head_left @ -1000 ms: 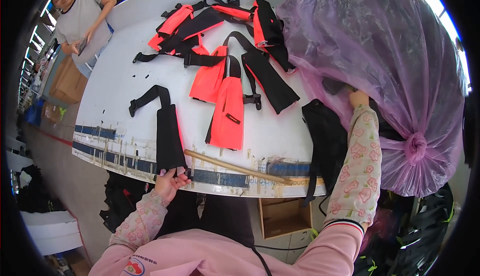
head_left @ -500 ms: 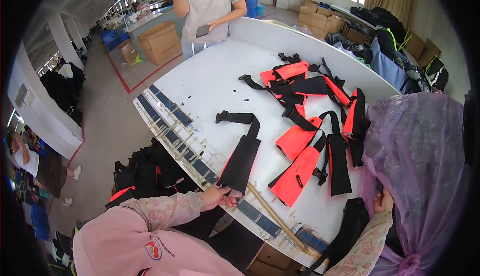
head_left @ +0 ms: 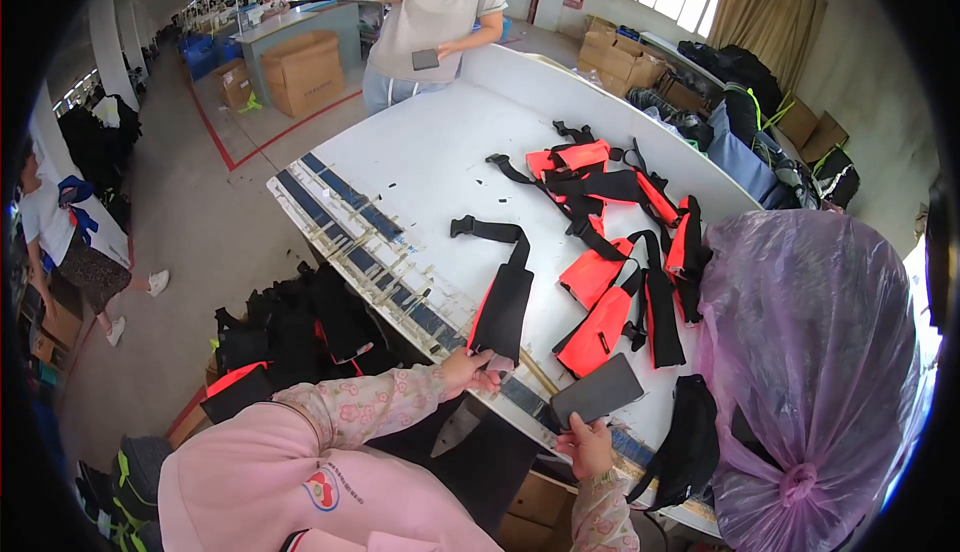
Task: Using a wooden stick to turn fabric components of a safety vest right-side out.
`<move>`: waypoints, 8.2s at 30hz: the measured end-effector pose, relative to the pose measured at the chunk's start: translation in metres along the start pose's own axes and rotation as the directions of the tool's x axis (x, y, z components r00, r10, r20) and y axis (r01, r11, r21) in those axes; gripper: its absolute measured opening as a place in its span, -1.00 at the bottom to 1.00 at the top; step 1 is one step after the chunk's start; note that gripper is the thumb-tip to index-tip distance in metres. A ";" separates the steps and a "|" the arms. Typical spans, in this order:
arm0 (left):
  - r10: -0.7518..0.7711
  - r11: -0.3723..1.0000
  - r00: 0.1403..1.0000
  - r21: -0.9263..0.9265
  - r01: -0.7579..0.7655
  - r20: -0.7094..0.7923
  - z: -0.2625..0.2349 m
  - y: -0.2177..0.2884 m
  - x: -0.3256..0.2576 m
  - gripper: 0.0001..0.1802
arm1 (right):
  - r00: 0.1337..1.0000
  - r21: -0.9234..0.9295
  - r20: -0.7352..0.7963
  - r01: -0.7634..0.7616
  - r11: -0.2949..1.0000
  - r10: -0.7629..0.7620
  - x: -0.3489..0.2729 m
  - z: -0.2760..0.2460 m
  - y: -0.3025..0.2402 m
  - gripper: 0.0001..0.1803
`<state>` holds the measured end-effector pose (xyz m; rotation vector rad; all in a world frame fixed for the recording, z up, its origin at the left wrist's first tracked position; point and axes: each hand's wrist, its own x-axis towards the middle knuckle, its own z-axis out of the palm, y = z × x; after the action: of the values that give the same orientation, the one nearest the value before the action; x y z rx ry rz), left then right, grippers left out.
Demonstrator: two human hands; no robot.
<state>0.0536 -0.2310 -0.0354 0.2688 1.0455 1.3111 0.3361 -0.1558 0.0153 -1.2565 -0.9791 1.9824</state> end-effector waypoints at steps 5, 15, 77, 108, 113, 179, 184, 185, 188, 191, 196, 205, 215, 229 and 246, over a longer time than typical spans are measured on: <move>0.028 0.999 1.000 -0.021 -0.028 0.006 -0.009 -0.003 -0.004 -0.62 | 0.948 -0.813 -0.110 -0.258 0.522 0.298 -0.015 0.005 -0.024 -0.60; 0.026 1.000 0.999 -0.001 -0.026 0.030 -0.010 -0.007 0.000 -0.60 | 0.715 -0.946 0.324 0.242 -0.215 -0.620 0.067 -0.007 -0.039 -0.35; 0.034 0.995 0.992 -0.102 -0.021 0.125 -0.015 0.001 -0.003 -0.57 | -0.125 -0.264 0.312 0.941 -0.212 -0.942 -0.162 0.081 -0.250 -0.57; -0.050 0.998 0.994 0.050 0.045 0.096 0.003 0.020 -0.009 -0.67 | 0.762 -0.659 0.351 0.614 0.435 -0.543 -0.116 0.052 -0.130 -0.76; -0.016 1.000 1.000 0.026 0.016 0.025 0.012 0.020 -0.005 -0.70 | 0.572 -0.702 0.615 0.711 -0.047 -0.542 -0.128 0.096 -0.109 -0.53; 0.107 0.991 0.984 0.070 -0.117 0.142 0.014 -0.064 -0.014 -0.78 | 0.619 -0.796 0.582 0.567 -0.212 -0.528 -0.018 0.144 0.032 -0.74; 0.035 0.996 0.998 0.086 -0.030 -0.058 0.044 -0.053 -0.032 -0.83 | 0.682 -0.830 0.542 0.526 -0.185 -0.492 0.011 0.129 0.040 -0.92; 0.033 0.996 0.998 0.086 -0.028 -0.054 0.042 -0.055 -0.033 -0.83 | 0.683 -0.832 0.539 0.523 -0.185 -0.493 0.012 0.127 0.041 -0.92; 0.007 0.998 1.000 0.064 -0.007 0.001 0.021 -0.070 -0.028 -0.84 | 0.687 -0.785 0.618 0.564 -0.255 -0.382 0.001 0.130 0.034 -0.94; -0.096 0.988 0.988 -0.112 0.110 0.124 0.007 -0.080 -0.034 -0.86 | 0.782 -0.800 0.584 0.508 -0.321 -0.217 -0.013 0.133 0.037 -0.93; -0.147 0.975 0.983 -0.150 0.163 0.114 0.007 -0.073 -0.049 -0.85 | 0.837 -0.848 0.529 0.515 -0.126 -0.140 -0.027 0.131 0.050 -0.81; -0.131 0.989 0.990 -0.059 0.133 0.048 -0.001 -0.092 -0.036 -0.77 | 0.821 -0.865 0.496 0.494 -0.082 -0.285 -0.021 0.120 0.085 -0.80; 0.235 0.797 0.951 0.520 -0.307 0.201 -0.021 -0.112 -0.023 -0.52 | 0.790 -0.867 0.493 0.483 -0.127 -0.363 0.001 0.116 0.101 -0.87; 0.146 0.764 0.950 0.579 -0.285 0.275 -0.087 -0.149 0.002 -0.58 | 0.834 -0.882 0.464 0.401 -0.250 -0.298 0.001 0.161 0.099 -0.85; -0.031 0.676 0.995 0.735 -0.049 0.095 -0.021 -0.079 -0.036 -0.59 | 0.922 -0.982 0.167 0.189 -0.029 0.350 0.050 0.132 0.115 -0.70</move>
<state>0.0934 -0.2944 -0.0850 0.9498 1.4562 0.7989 0.1854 -0.2157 -0.0664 -1.5457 -3.0476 1.2969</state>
